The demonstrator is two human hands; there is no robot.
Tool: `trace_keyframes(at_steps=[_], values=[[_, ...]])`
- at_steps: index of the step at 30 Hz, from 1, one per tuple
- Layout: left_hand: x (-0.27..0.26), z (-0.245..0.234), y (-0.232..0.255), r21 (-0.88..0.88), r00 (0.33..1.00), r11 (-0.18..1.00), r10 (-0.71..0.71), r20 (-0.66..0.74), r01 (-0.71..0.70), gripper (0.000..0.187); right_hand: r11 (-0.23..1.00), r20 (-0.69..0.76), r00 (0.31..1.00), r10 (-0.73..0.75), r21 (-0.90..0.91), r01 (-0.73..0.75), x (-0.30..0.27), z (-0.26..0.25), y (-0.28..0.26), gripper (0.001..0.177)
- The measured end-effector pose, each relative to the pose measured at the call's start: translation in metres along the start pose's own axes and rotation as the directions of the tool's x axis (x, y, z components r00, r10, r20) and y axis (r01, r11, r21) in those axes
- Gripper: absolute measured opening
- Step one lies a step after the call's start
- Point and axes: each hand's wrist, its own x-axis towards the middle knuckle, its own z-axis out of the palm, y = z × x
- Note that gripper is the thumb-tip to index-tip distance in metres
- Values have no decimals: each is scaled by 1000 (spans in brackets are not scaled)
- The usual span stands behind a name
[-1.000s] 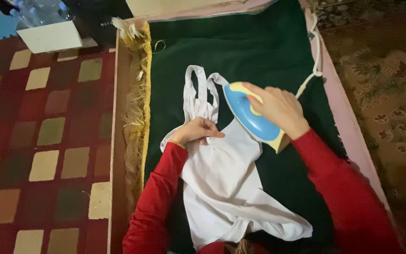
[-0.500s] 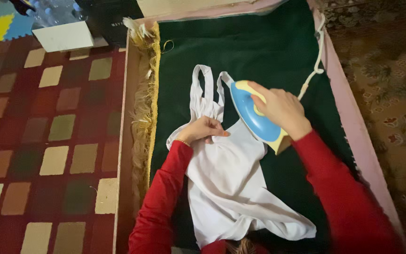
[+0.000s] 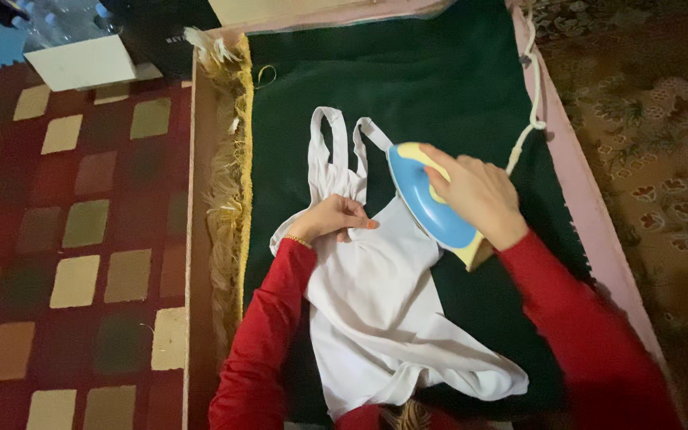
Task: The person irons a white tank top with a handheld iron, then folds the garment and irons it again.
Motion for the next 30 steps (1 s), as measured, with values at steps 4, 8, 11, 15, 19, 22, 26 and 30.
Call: trace_keyframes(at_steps=[4, 8, 11, 15, 19, 22, 26, 30], values=[[-5, 2, 4, -31, 1000, 1000, -1, 5, 1, 25, 1000, -90, 996, 2, 1, -2, 39, 18, -8, 44], [-7, 3, 6, 43, 1000, 999, 7, -23, -6, 28, 999, -74, 996, 42, 35, -40, 69, 31, -11, 46], [-6, 4, 3, 27, 1000, 1000, -2, -21, 3, 28, 999, -126, 991, -36, 24, 39, 64, 30, -4, 45], [-7, 4, -1, -46, 999, 999, 10, -38, -12, 27, 999, -88, 995, -45, 13, 47, 41, 20, -5, 46], [-5, 3, -4, -43, 1000, 999, 14, -16, -14, 26, 995, 119, 989, 92, 14, -95, 13, 6, -1, 52], [-4, 3, -4, -36, 999, 999, 32, -17, -32, 24, 999, 94, 995, 41, 4, -41, -16, -6, 7, 53], [-4, 3, -3, -60, 999, 998, 34, -13, -34, 23, 994, 142, 984, 105, 20, -109, -30, -15, 3, 54], [-4, 2, -2, -30, 1000, 999, 26, -14, -26, 23, 990, 157, 977, 142, -22, -140, -16, -10, -1, 51]])
